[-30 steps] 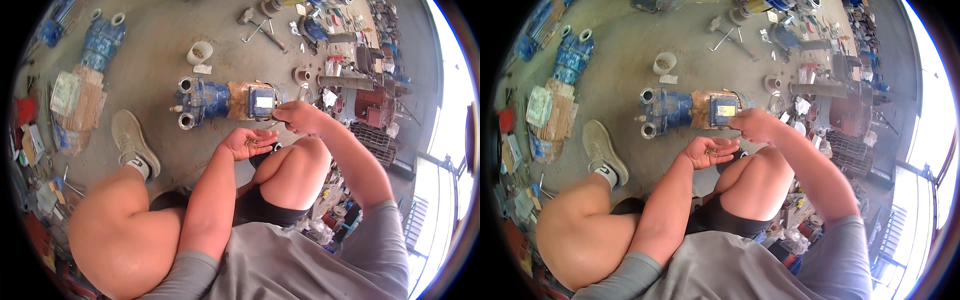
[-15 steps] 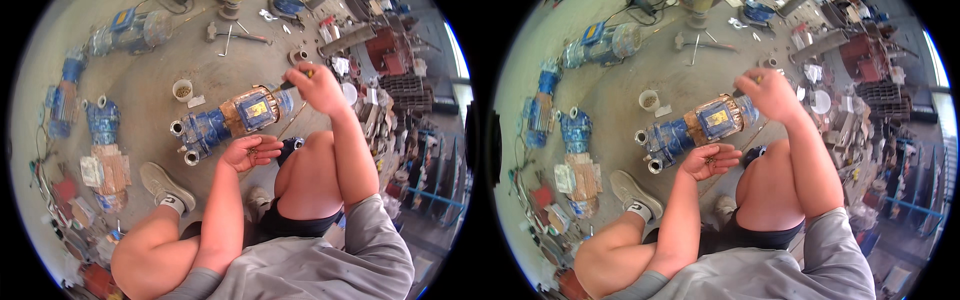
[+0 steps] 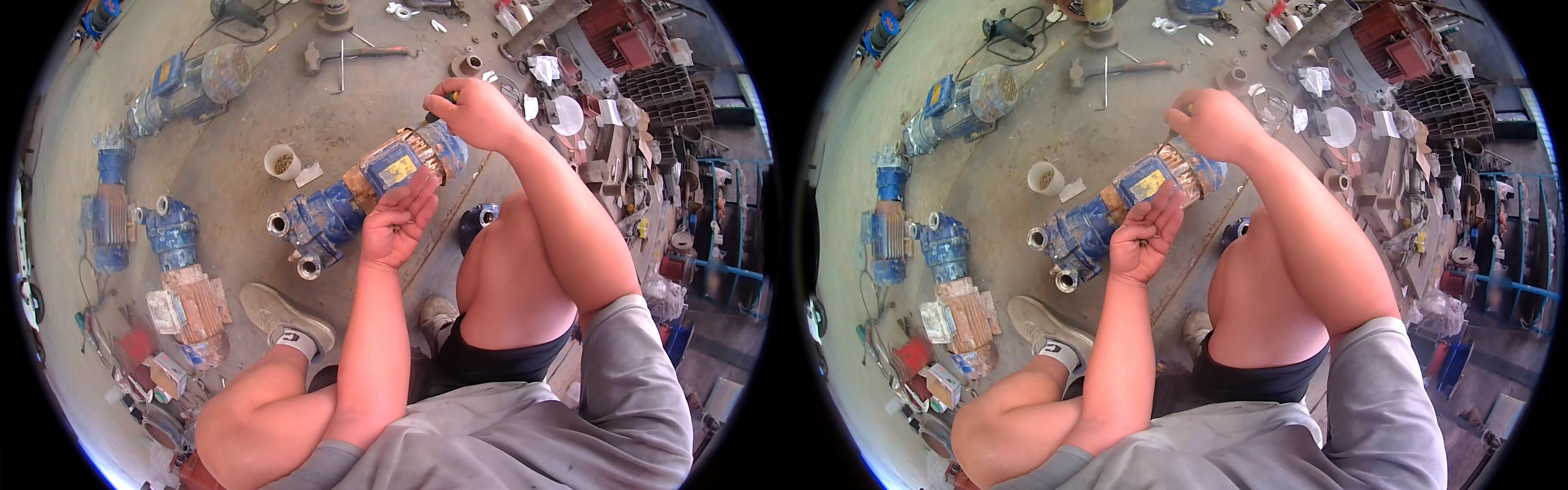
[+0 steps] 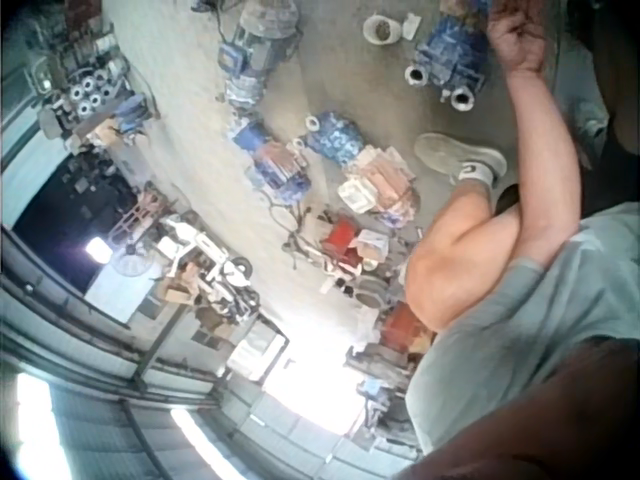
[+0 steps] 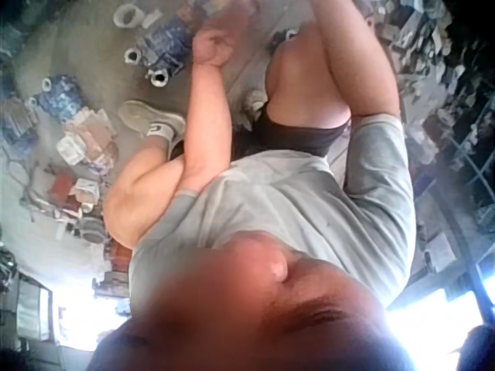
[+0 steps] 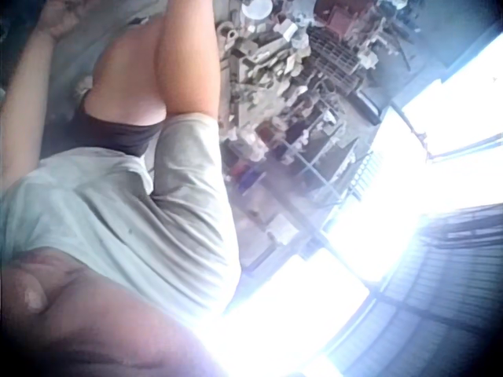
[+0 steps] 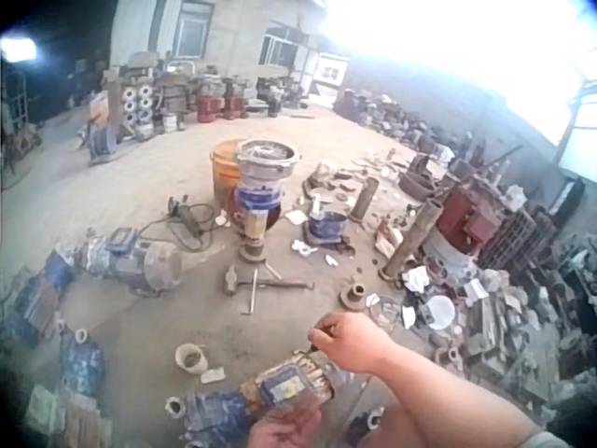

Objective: The person sits on the floor of a workshop and uses a screwdriver to remove screws from the casing of a blue electric motor. They carefully unscrew fasteners and place them into a small white container, then lift the motor to access different sides.

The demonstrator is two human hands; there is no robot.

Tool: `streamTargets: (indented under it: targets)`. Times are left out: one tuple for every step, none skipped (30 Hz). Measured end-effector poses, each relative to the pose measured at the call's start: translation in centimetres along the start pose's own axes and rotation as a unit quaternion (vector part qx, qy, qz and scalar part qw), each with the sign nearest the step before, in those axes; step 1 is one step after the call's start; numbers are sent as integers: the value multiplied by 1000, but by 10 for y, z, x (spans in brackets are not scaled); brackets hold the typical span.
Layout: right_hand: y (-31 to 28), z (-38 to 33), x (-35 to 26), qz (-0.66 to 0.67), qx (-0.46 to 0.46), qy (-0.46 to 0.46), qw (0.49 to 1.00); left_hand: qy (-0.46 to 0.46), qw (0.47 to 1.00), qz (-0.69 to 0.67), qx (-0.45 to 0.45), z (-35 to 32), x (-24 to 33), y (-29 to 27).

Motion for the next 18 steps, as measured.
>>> streamTargets:
  targets:
    - [-1, -1, -1, 9, -5, 8, 1000, 8, 1000, -6, -3, 1, 1, -1]
    - [-1, -2, -1, 18, -10, 15, 1000, 15, 1000, -11, -6, 1, 2, -2]
    - [-2, -2, -1, 16, -6, 8, 1000, 19, 1000, -10, -3, 1, 3, -1]
    - [-2, -2, 0, 13, -1, 1, 1000, 22, 1000, -9, 0, 2, 3, 0]
    - [-2, -2, 0, 10, 3, -6, 1000, 25, 1000, -7, 3, 2, 4, 1]
    - [-2, -3, -1, 7, -2, -4, 1000, 27, 1000, -5, 0, 2, 5, 1]
    - [-2, -3, -2, 5, -8, -2, 1000, 28, 1000, -3, -4, 2, 5, 1]
    - [-2, -3, -3, 3, -14, 0, 1000, 29, 1000, -1, -8, 3, 5, 1]
    - [-2, -4, -6, 1, -18, 7, 1000, 28, 999, 1, -15, 2, 6, 0]
    - [-3, -5, -8, 0, -22, 13, 1000, 27, 999, 2, -23, 2, 6, -1]
    - [-2, -6, -10, -2, -27, 19, 999, 26, 999, 3, -30, 1, 7, -2]
    - [-2, -6, -9, -7, -27, 18, 999, 13, 1000, 4, 1, -1, 8, -3]
    - [-2, -5, -9, -13, -27, 17, 999, 1, 1000, 4, 31, -5, 9, -4]
    - [-1, -5, -9, -18, -27, 16, 999, -12, 998, 5, 62, -8, 9, -6]
    - [-2, -5, -10, -18, -30, 20, 999, -20, 998, 8, 60, -6, 9, -4]
    - [-3, -5, -11, -18, -32, 24, 999, -29, 998, 11, 59, -4, 8, -3]
    - [-3, -5, -12, -17, -35, 29, 999, -38, 998, 14, 57, -3, 7, -2]
    - [-3, -4, -7, -23, -18, 26, 999, -46, 997, 18, 64, -1, 5, 0]
Point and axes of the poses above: each hand's wrist, its own z-axis towards the middle knuckle, its own y-axis out of the palm, x = y × z, the point moved 5 cm from there along z, towards the middle knuckle, and after that the axes turned 9 degrees about -x, right-handed, at the moved point
